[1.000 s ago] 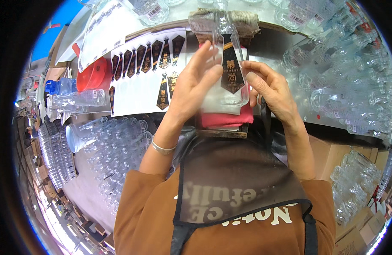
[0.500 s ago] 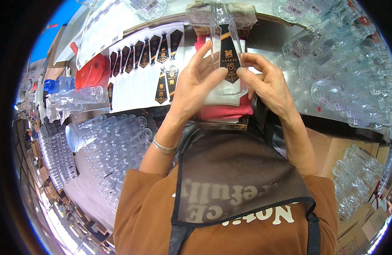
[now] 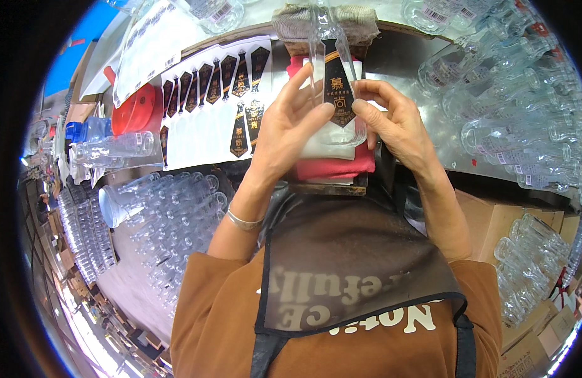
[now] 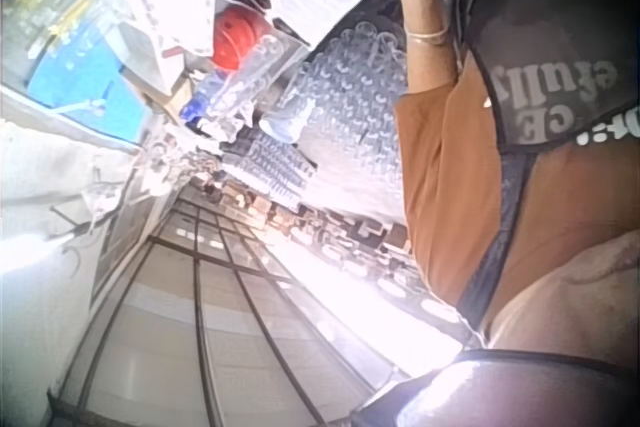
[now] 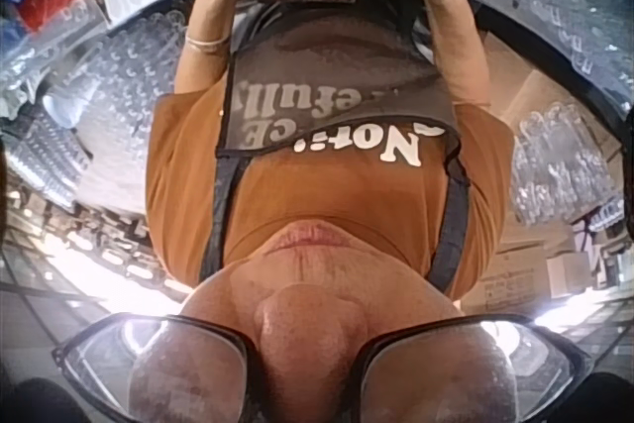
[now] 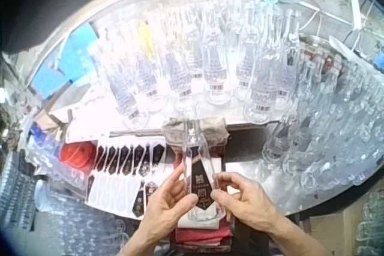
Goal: The person repeatedly picks up clear plastic bottles, applies a black label to each bottle, and places the labeled bottles on a nearby surface. The process is performed one at a time in a repetitive sequence.
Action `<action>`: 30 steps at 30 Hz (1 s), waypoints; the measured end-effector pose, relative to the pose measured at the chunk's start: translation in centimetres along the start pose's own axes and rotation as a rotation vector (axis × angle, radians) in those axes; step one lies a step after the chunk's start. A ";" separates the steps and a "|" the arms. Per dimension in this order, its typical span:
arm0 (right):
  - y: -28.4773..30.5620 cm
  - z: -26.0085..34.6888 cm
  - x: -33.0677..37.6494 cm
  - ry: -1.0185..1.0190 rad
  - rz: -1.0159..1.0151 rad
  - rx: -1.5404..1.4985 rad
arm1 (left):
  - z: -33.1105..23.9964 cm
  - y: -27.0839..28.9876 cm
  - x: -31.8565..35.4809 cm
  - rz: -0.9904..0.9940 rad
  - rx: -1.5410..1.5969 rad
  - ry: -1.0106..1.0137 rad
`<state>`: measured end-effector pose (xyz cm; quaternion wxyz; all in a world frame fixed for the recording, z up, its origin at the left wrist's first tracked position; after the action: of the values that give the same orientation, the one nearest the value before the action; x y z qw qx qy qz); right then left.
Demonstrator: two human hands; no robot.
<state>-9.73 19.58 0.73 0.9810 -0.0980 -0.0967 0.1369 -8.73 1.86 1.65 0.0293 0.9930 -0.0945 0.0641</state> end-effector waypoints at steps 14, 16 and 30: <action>6.6 -5.5 -0.7 -0.121 -0.395 -0.678 | 0.1 -0.3 0.0 -0.001 0.018 -0.004; 6.7 -5.6 -0.1 -0.110 -0.450 -0.679 | 0.2 -0.4 0.0 -0.002 0.005 -0.024; 1.1 4.6 -1.3 0.164 0.037 -0.179 | 0.1 -0.7 0.3 -0.117 -0.138 -0.059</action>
<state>-12.22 21.05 4.71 0.9702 -0.1980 -0.0260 0.1375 -8.29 2.46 1.51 0.0983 0.9939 -0.0415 0.0263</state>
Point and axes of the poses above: each hand's wrist, its own x-axis away from the middle knuckle, its own y-axis out of the back of the hand, z = x × y, the point moved 6 cm from there along -x, towards the middle knuckle, and after that the axes turned 11 degrees about -x, right-handed, at the moved point
